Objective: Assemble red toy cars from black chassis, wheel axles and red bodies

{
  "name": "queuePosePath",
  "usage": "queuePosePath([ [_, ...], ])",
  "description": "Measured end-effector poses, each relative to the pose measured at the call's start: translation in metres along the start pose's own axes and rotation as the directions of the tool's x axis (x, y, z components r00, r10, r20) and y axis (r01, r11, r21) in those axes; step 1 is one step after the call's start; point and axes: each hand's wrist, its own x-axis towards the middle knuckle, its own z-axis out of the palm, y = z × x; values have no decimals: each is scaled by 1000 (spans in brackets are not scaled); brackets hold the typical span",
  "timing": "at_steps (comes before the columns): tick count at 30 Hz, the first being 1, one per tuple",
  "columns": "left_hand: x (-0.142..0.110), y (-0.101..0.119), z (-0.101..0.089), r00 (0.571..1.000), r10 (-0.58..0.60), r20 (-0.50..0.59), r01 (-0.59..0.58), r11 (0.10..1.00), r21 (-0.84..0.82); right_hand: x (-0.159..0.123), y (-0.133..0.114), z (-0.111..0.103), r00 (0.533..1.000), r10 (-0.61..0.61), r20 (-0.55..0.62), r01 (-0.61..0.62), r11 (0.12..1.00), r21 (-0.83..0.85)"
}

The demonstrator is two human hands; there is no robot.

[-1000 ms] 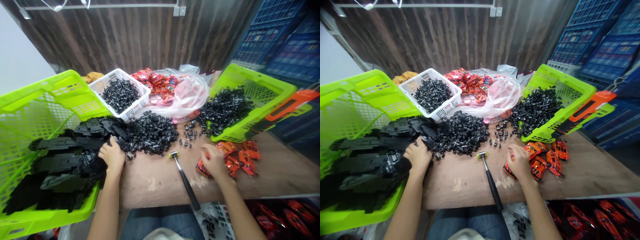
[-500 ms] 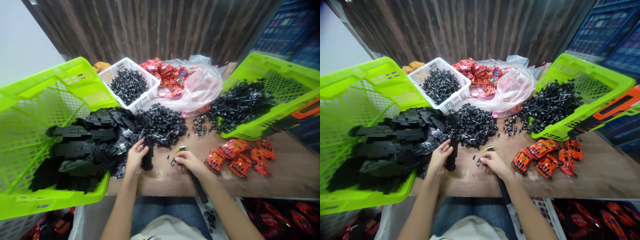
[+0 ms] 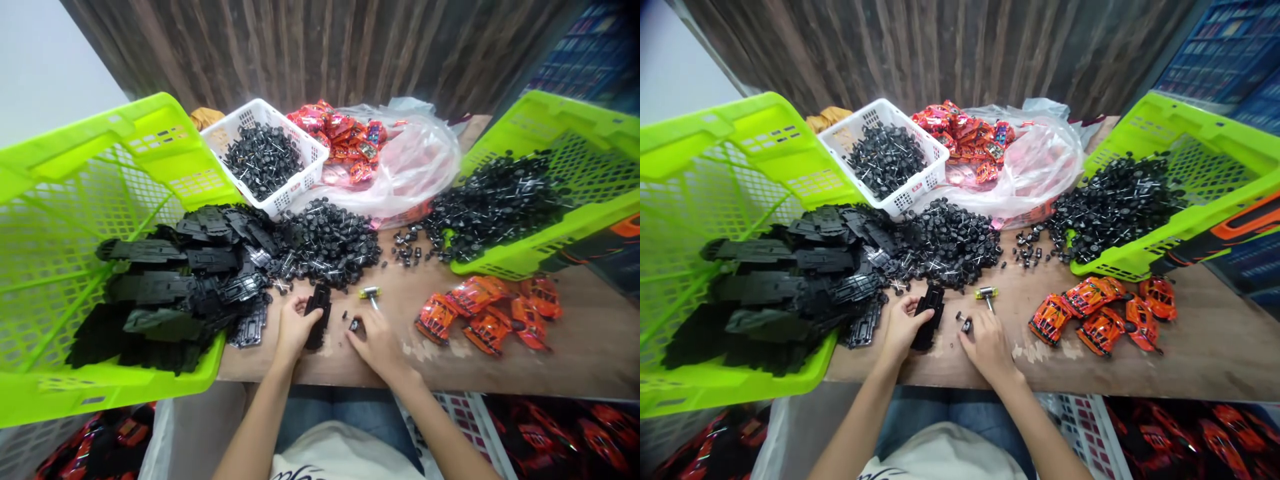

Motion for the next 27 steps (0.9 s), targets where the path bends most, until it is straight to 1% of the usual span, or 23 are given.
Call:
queuePosePath([
  [2, -6, 0, 6, 999, 27, 42, -30, 998, 59, 4, -3, 0, 987, 20, -159, -10, 998, 62],
  [4, -14, 0, 14, 993, 41, 113, -51, 995, 89, 10, -9, -2, 975, 1, -224, 13, 998, 61],
  [7, -24, 2, 25, 982, 61, 176, -77, 994, 84, 15, -20, -1, 975, -45, -216, 36, 998, -43],
  [9, -28, 2, 30, 979, 78, 189, -94, 993, 76, 16, -25, 2, 972, -43, -230, 22, 995, -93],
  [11, -29, 3, 33, 975, 101, 199, -117, 991, 71, 16, -27, 5, 967, -22, -254, -5, 994, -106],
  [13, -27, 5, 34, 970, 128, 207, -142, 988, 53, 19, -27, 8, 959, 21, -283, -43, 996, -72],
  [14, -26, 6, 34, 969, 135, 207, -146, 988, 42, 21, -25, 9, 955, 50, -292, -61, 998, -27],
  [16, -22, 11, 32, 970, 121, 209, -128, 992, 20, 29, -20, 9, 949, 126, -287, -90, 987, 135],
  [17, -20, 14, 31, 970, 104, 219, -108, 994, 10, 34, -16, 8, 952, 167, -255, -104, 964, 243],
  [18, -17, 18, 29, 969, 87, 232, -90, 996, 0, 40, -12, 7, 961, 198, -195, -121, 930, 348],
  [20, -10, 25, 26, 962, 75, 264, -75, 997, -10, 51, -6, 3, 974, 223, -34, -180, 859, 479],
  [22, -2, 31, 24, 956, 95, 278, -91, 995, -25, 62, -5, -1, 971, 224, 83, -235, 842, 486],
  [24, 6, 35, 22, 954, 113, 279, -100, 993, -62, 74, -8, -6, 970, 207, 126, -242, 862, 446],
  [25, 10, 36, 22, 949, 114, 293, -89, 991, -98, 82, -10, -10, 972, 171, 159, -225, 872, 435],
  [27, 20, 34, 21, 941, 123, 316, -60, 978, -202, 110, -9, -21, 965, 43, 260, -161, 878, 451],
])
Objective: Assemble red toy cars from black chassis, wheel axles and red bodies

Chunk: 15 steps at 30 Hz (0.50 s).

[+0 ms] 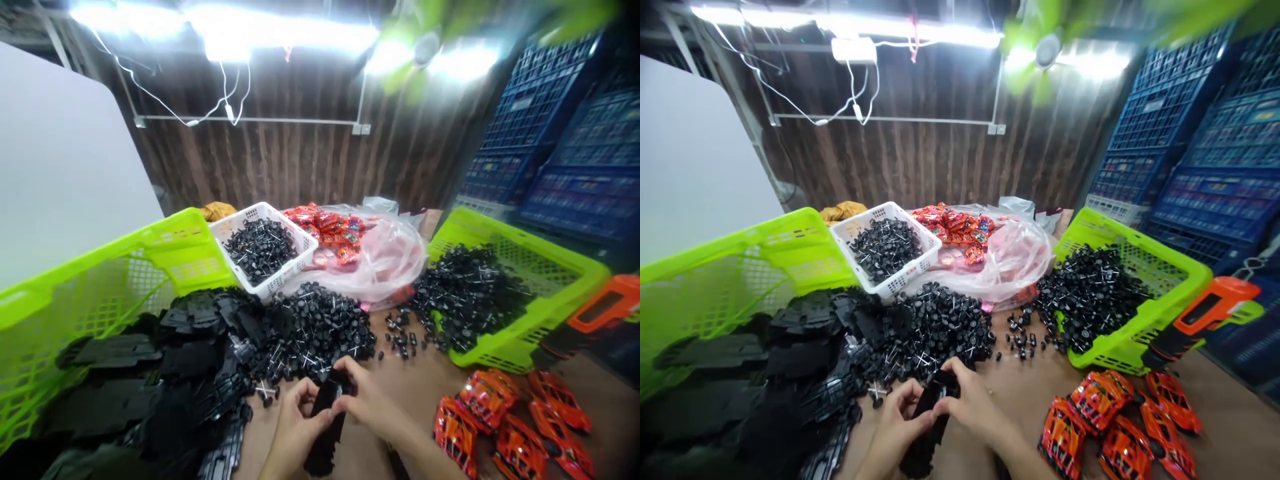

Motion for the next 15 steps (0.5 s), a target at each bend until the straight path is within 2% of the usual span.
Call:
queuePosePath([
  [1, 4, -2, -3, 1000, 14, -6, -14, 999, -51, 16, -3, -13, 998, -37, 50, 37, 999, 1],
  [2, 9, -6, -7, 999, 32, -32, -35, 995, -92, 36, -4, -30, 998, -51, 44, 52, 998, -41],
  [3, 13, -10, -11, 996, 52, -79, -61, 990, -123, 56, -2, -52, 999, -52, -13, 50, 994, -100],
  [4, 17, -14, -16, 988, 64, -139, -84, 987, -141, 76, 1, -76, 985, -26, -169, -14, 972, -234],
  [5, 20, -19, -22, 979, 65, -194, -95, 984, -152, 94, 8, -102, 929, 31, -368, -194, 890, -413],
  [6, 23, -24, -27, 971, 52, -231, -93, 981, -168, 109, 17, -127, 879, 71, -472, -314, 831, -459],
  [9, 25, -39, -37, 971, -16, -237, -46, 966, -254, 131, 54, -188, 751, 152, -643, -549, 685, -479],
  [10, 25, -42, -39, 977, -33, -213, -30, 958, -285, 133, 69, -201, 719, 161, -676, -597, 641, -483],
  [11, 26, -45, -39, 981, -42, -187, -20, 949, -315, 133, 84, -210, 709, 164, -686, -620, 609, -495],
  [13, 26, -48, -36, 987, -36, -155, -24, 930, -368, 130, 113, -219, 722, 167, -671, -627, 567, -534],
  [15, 27, -48, -34, 991, -20, -135, -36, 916, -400, 129, 138, -222, 758, 159, -633, -603, 541, -586],
])
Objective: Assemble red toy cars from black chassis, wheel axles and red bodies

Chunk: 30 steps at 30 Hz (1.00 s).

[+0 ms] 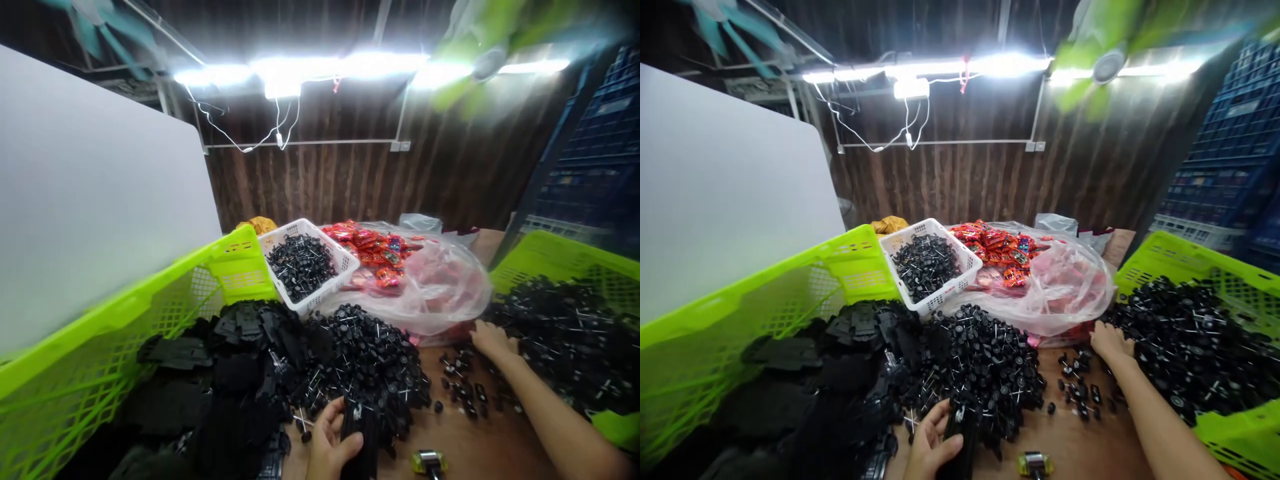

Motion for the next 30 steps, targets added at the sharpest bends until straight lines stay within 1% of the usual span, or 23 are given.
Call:
queuePosePath([
  [2, 0, 0, 1, 999, 4, 34, -4, 1000, -5, 4, 10, 15, 999, -44, 9, 44, 998, -37],
  [4, 0, 0, 0, 997, -1, 81, 1, 1000, 10, 7, 16, 25, 998, -60, 9, 60, 996, -66],
  [6, 0, -1, -1, 993, -5, 115, 3, 1000, 20, 12, 19, 28, 999, -41, 12, 42, 996, -80],
  [8, 0, -2, -3, 992, -7, 124, 4, 1000, 26, 18, 20, 23, 1000, 2, 21, 0, 997, -77],
  [11, 0, -1, -2, 994, -8, 107, 5, 1000, 24, 28, 20, 3, 996, 82, 26, -81, 996, -44],
  [14, -3, 4, 4, 998, -24, 61, 24, 1000, 10, 35, 22, -29, 985, 172, 28, -172, 985, -4],
  [17, -9, 15, 17, 1000, -13, -28, 15, 998, 57, 31, 25, -61, 972, 233, 16, -233, 972, 27],
  [19, -13, 24, 29, 997, 19, -74, -11, 994, 110, 21, 23, -79, 974, 228, -5, -228, 972, 49],
  [21, -13, 32, 44, 994, 49, -99, -36, 990, 135, 0, 15, -91, 984, 180, -13, -178, 980, 84],
  [22, -11, 35, 51, 991, 74, -111, -58, 988, 140, -17, 8, -94, 990, 138, -13, -136, 984, 112],
  [24, -4, 35, 65, 980, 152, -130, -130, 978, 164, -63, -13, -92, 1000, 23, -15, -20, 981, 193],
  [26, 6, 29, 75, 960, 233, -155, -199, 957, 210, -124, -40, -82, 993, -117, -11, 115, 950, 289],
  [27, 11, 24, 78, 949, 266, -172, -222, 946, 235, -155, -53, -74, 980, -197, -10, 188, 918, 349],
  [28, 15, 19, 79, 937, 291, -193, -238, 936, 258, -181, -65, -65, 954, -295, -52, 285, 841, 460],
  [29, 18, 12, 80, 928, 307, -211, -243, 929, 281, -201, -72, -56, 939, -332, -93, 329, 784, 526],
  [30, 21, 6, 79, 923, 313, -225, -241, 923, 299, -213, -76, -48, 940, -327, -98, 324, 763, 560],
])
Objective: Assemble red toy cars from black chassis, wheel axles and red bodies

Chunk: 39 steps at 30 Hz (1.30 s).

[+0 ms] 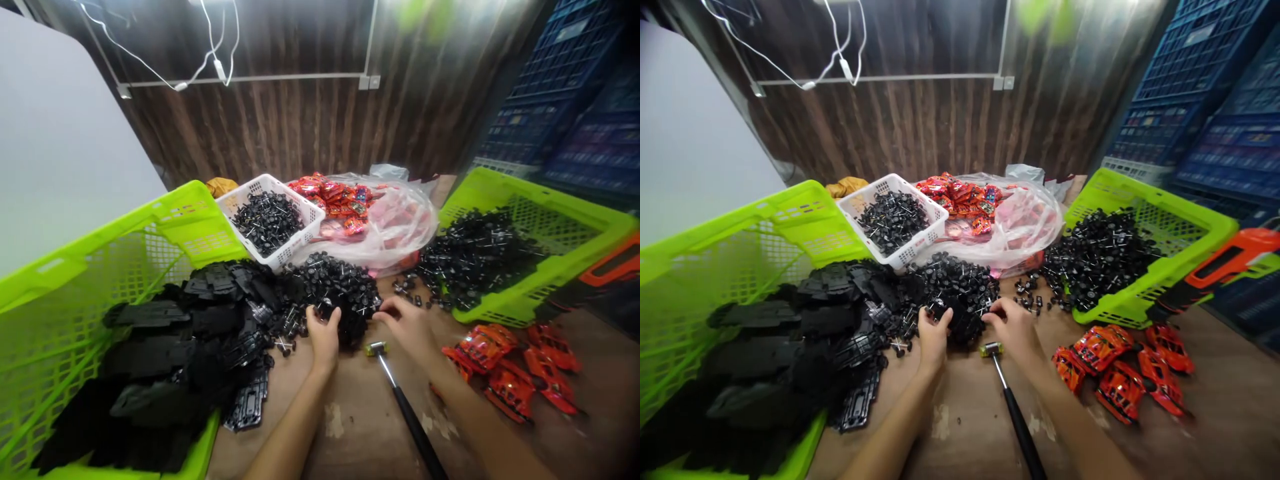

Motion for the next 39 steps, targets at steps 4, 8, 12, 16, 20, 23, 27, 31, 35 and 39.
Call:
queuePosePath([
  [4, 1, -19, -6, 1000, -22, -8, 22, 999, 24, 28, 44, -10, 921, 311, -234, -318, 948, 6],
  [8, 3, -23, -15, 1000, -28, -1, 28, 999, 19, 90, 112, -51, 806, 530, -265, -531, 844, 74],
  [12, 6, -22, -17, 999, -28, 25, 29, 1000, -12, 111, 144, -68, 718, 680, -150, -664, 733, 147],
  [16, 6, -16, -16, 998, -44, 46, 46, 998, -43, 113, 154, -67, 694, 712, -103, -696, 701, 156],
  [20, 4, -9, -15, 995, -77, 60, 79, 996, -32, 109, 156, -68, 722, 687, -83, -683, 726, 79],
  [23, 4, -7, -16, 997, -45, 56, 47, 998, -36, 100, 147, -68, 796, 602, -58, -604, 797, -19],
  [27, 7, -8, -17, 999, -28, 23, 30, 996, -87, 80, 114, -49, 922, 387, -7, -384, 913, -137],
  [31, 9, -10, -20, 1000, -24, -3, 24, 989, -149, 53, 61, 2, 980, 121, 156, -105, 988, -110],
  [35, 13, -13, -23, 1000, 7, -19, -9, 988, -151, 37, 27, 43, 981, -35, 193, 45, 998, -48],
  [39, 13, -13, -23, 999, 27, -47, -33, 993, -113, 39, 28, 49, 992, -21, 122, 22, 1000, -7],
])
